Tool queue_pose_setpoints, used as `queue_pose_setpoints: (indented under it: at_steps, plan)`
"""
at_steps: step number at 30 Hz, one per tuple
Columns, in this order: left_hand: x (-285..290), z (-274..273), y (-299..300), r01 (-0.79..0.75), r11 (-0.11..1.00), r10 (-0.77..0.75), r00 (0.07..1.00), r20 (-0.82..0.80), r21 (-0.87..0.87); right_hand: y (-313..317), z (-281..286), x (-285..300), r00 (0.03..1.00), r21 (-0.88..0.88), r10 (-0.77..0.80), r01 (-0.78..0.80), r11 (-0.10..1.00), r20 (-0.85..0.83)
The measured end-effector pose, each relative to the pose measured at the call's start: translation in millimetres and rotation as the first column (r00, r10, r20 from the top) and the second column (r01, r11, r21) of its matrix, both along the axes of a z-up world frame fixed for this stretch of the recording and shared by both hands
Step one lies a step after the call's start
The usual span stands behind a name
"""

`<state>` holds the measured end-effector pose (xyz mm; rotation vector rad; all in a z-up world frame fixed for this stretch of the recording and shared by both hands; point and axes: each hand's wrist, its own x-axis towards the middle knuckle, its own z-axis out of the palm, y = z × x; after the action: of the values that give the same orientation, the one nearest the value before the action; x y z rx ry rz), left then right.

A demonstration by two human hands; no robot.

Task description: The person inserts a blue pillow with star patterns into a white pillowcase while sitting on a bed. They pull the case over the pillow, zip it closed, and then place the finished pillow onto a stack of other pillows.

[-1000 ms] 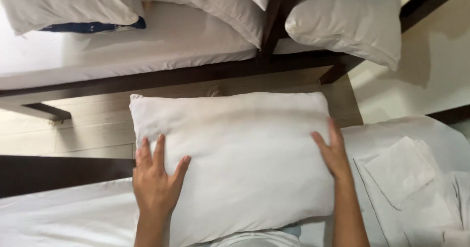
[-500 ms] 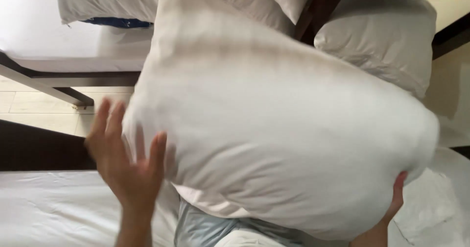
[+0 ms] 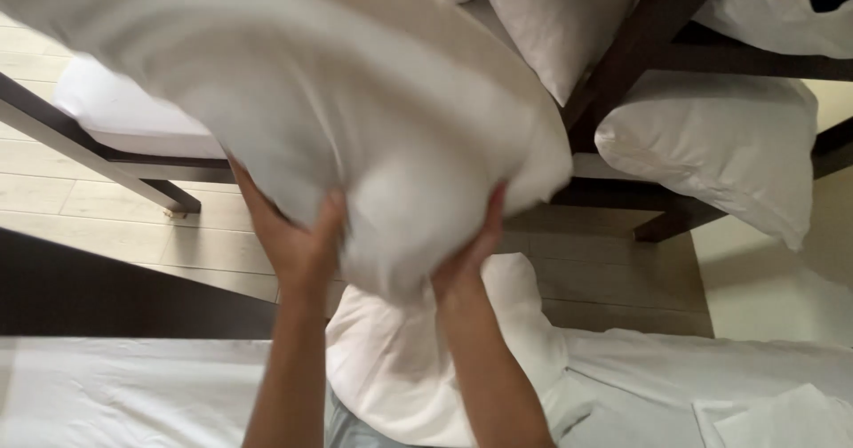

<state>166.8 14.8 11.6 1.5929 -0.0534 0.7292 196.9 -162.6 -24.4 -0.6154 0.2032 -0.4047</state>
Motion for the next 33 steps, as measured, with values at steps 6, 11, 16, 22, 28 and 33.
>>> queue_pose_setpoints:
  at_steps: [6,11,16,22,28,33]
  plan:
    - [101.6,32.8,59.7,-0.349,0.89,0.247,0.91,0.334,0.293,108.2,41.4,141.5,0.95,0.291,0.221,-0.28,0.915,0.22]
    - [90.3,19.9,52.8,-0.464,0.844,0.44,0.886,0.145,0.271,220.5,-34.1,289.2,0.94,0.407,0.302,-0.341,0.847,0.158]
    - [81.6,-35.9,36.0,-0.338,0.935,0.349,0.931,-0.107,0.11,214.7,-107.0,273.1,0.725,0.092,0.677,-0.671,0.736,-0.129]
    - [64.0,-71.8,38.4,-0.262,0.961,0.276,0.933,-0.233,0.088,171.4,-103.9,217.8,0.67,-0.172,0.723,-0.743,0.647,-0.169]
    - [42.5,-105.5,45.0,-0.038,0.964,0.103,0.967,-0.234,0.264,74.9,-127.0,118.2,0.742,-0.578,0.622,-0.629,0.519,-0.25]
    - [19.9,-97.1,21.1,0.148,0.955,-0.004,0.873,-0.487,0.257,-46.2,-80.2,-11.2,0.639,-0.464,0.368,-0.756,0.462,-0.675]
